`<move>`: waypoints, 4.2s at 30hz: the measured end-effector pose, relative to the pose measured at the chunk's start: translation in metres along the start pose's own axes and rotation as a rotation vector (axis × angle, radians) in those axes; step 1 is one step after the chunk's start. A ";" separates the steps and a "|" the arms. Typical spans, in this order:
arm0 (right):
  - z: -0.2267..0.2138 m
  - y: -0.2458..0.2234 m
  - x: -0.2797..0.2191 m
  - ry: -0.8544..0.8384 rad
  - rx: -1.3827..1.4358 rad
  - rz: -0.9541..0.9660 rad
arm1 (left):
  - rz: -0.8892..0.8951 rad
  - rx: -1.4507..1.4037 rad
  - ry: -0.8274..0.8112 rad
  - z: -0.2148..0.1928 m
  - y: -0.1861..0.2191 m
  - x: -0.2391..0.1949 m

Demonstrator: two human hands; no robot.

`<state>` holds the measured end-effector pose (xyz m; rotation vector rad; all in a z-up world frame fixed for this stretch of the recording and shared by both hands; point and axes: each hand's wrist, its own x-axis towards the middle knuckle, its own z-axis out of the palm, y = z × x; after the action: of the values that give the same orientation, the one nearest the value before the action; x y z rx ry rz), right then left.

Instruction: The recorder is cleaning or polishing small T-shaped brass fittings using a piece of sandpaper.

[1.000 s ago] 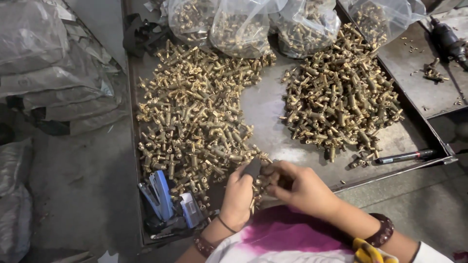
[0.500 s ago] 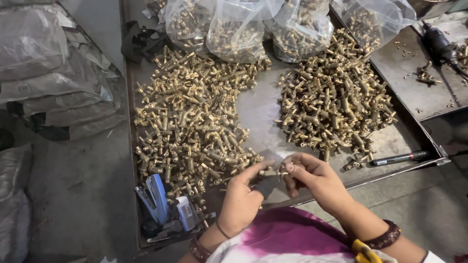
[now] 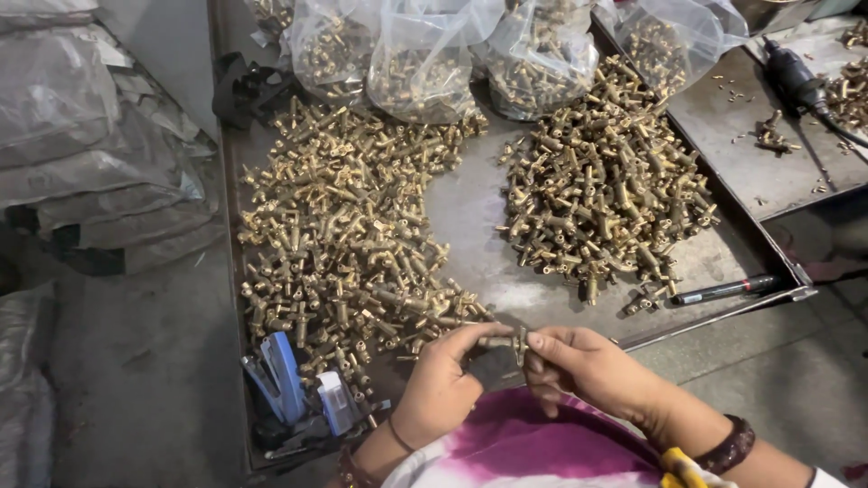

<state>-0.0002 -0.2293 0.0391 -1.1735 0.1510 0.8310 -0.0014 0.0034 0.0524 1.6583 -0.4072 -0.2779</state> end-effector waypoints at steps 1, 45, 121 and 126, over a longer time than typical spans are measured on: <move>-0.001 0.002 0.000 0.004 0.002 -0.002 | 0.001 0.000 -0.004 0.002 -0.005 0.001; -0.001 0.039 0.004 0.181 -0.175 -0.334 | 0.063 -0.085 0.192 0.017 0.002 -0.013; 0.018 0.035 0.044 0.631 -0.835 -0.598 | -0.270 -0.782 0.303 0.009 -0.045 -0.008; 0.010 0.030 0.042 0.384 -0.518 -0.529 | -0.270 -0.738 0.323 0.007 -0.048 -0.005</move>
<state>0.0075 -0.1960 -0.0009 -1.7560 -0.0702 0.1647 -0.0039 0.0042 0.0039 0.9956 0.1625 -0.3066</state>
